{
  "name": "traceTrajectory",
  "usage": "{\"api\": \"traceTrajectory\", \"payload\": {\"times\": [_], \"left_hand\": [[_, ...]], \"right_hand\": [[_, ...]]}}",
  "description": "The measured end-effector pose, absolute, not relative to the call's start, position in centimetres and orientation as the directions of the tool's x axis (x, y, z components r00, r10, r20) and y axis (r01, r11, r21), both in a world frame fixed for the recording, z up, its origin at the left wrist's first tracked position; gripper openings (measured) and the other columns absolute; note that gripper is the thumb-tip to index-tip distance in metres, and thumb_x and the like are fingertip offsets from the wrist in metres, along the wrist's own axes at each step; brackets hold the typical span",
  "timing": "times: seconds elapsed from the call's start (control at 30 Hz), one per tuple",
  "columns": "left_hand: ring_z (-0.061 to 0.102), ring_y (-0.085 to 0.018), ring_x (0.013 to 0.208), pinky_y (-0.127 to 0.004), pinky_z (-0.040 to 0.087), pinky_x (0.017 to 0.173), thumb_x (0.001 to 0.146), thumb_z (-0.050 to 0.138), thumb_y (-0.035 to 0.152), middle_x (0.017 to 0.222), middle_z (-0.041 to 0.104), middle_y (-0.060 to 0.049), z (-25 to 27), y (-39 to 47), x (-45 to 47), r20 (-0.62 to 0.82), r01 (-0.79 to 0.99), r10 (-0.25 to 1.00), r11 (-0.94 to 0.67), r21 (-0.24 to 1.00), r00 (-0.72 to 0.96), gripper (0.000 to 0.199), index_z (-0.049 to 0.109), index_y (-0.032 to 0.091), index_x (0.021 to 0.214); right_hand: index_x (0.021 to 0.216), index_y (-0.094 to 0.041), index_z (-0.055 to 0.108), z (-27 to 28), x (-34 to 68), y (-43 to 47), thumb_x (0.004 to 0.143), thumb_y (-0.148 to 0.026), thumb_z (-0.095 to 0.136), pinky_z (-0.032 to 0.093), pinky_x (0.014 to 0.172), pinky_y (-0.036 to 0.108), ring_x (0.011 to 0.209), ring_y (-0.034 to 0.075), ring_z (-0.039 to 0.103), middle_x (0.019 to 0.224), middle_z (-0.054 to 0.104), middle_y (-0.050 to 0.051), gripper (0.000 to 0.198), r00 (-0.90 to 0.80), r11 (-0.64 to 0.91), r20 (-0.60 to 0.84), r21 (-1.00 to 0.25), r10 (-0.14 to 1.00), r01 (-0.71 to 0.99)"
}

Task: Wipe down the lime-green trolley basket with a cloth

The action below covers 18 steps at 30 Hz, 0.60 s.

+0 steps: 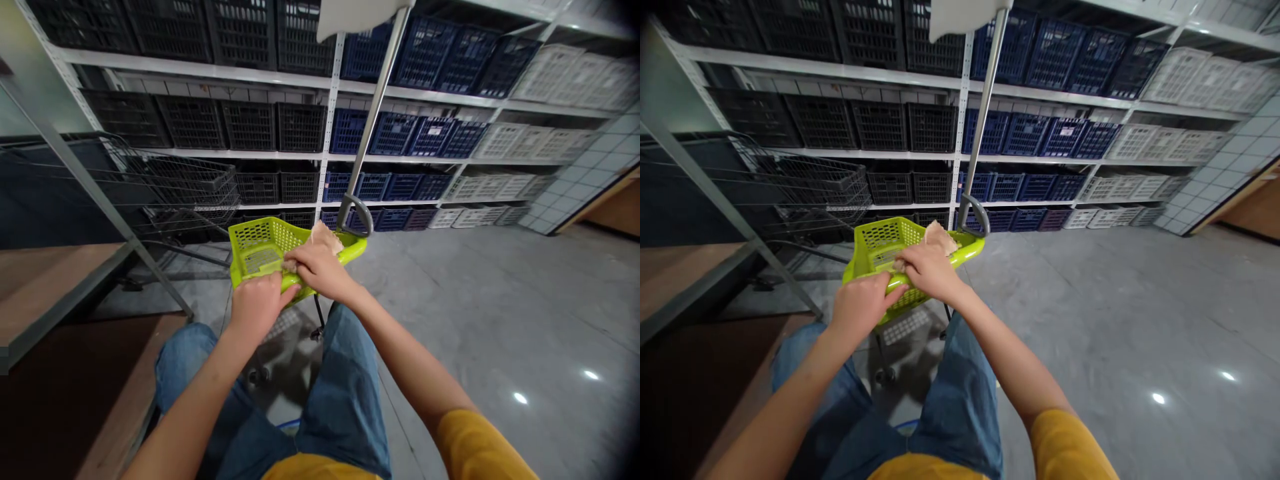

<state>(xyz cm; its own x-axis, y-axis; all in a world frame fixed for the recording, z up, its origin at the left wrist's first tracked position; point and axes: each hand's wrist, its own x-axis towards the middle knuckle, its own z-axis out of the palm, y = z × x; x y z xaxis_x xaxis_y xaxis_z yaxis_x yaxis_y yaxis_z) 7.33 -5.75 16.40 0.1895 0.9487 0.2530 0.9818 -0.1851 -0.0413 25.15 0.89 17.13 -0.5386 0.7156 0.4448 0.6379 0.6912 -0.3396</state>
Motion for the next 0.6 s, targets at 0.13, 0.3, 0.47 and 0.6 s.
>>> {"api": "traceTrajectory", "payload": {"times": [0.13,0.3,0.47,0.6], "left_hand": [[0.07,-0.03,0.077,-0.033,0.044,0.064,0.095,0.031,0.063,0.085,0.073,-0.015,16.3,-5.8,7.1,0.259,0.979,0.944,-0.201,-0.045,0.206,0.058,0.066,0.016,0.096],[0.07,-0.029,0.077,-0.032,0.044,0.064,0.095,0.033,0.063,0.081,0.073,-0.014,16.4,-5.8,7.4,0.262,0.983,0.947,-0.176,-0.056,0.185,0.058,0.067,0.017,0.097],[0.069,-0.03,0.074,-0.032,0.042,0.061,0.094,0.034,0.064,0.081,0.073,-0.015,16.4,-5.9,6.9,0.282,0.981,0.94,-0.191,-0.035,0.193,0.058,0.068,0.017,0.096],[0.069,-0.03,0.073,-0.032,0.042,0.06,0.093,0.035,0.065,0.08,0.073,-0.015,16.2,-5.8,6.3,0.288,0.983,0.94,-0.179,-0.036,0.181,0.058,0.069,0.018,0.092]], "right_hand": [[0.119,-0.024,0.065,17.9,26.4,2.0,0.094,-0.023,0.046,0.045,0.092,0.034,0.104,0.02,0.063,0.116,0.071,0.004,0.032,-0.499,0.607,0.356,-0.342,0.79,0.717],[0.112,-0.025,0.065,18.5,28.0,3.3,0.098,-0.035,0.041,0.046,0.086,0.035,0.1,0.023,0.063,0.115,0.07,0.006,0.029,-0.377,0.439,0.244,-0.296,0.894,0.849],[0.117,-0.028,0.063,17.8,25.9,1.9,0.097,-0.029,0.044,0.043,0.091,0.041,0.102,0.024,0.06,0.111,0.069,0.005,0.028,-0.474,0.556,0.342,-0.205,0.812,0.805],[0.124,-0.028,0.061,17.4,25.2,0.9,0.094,-0.021,0.044,0.04,0.097,0.043,0.108,0.023,0.057,0.116,0.068,0.004,0.035,-0.586,0.701,0.414,-0.218,0.696,0.679]]}}
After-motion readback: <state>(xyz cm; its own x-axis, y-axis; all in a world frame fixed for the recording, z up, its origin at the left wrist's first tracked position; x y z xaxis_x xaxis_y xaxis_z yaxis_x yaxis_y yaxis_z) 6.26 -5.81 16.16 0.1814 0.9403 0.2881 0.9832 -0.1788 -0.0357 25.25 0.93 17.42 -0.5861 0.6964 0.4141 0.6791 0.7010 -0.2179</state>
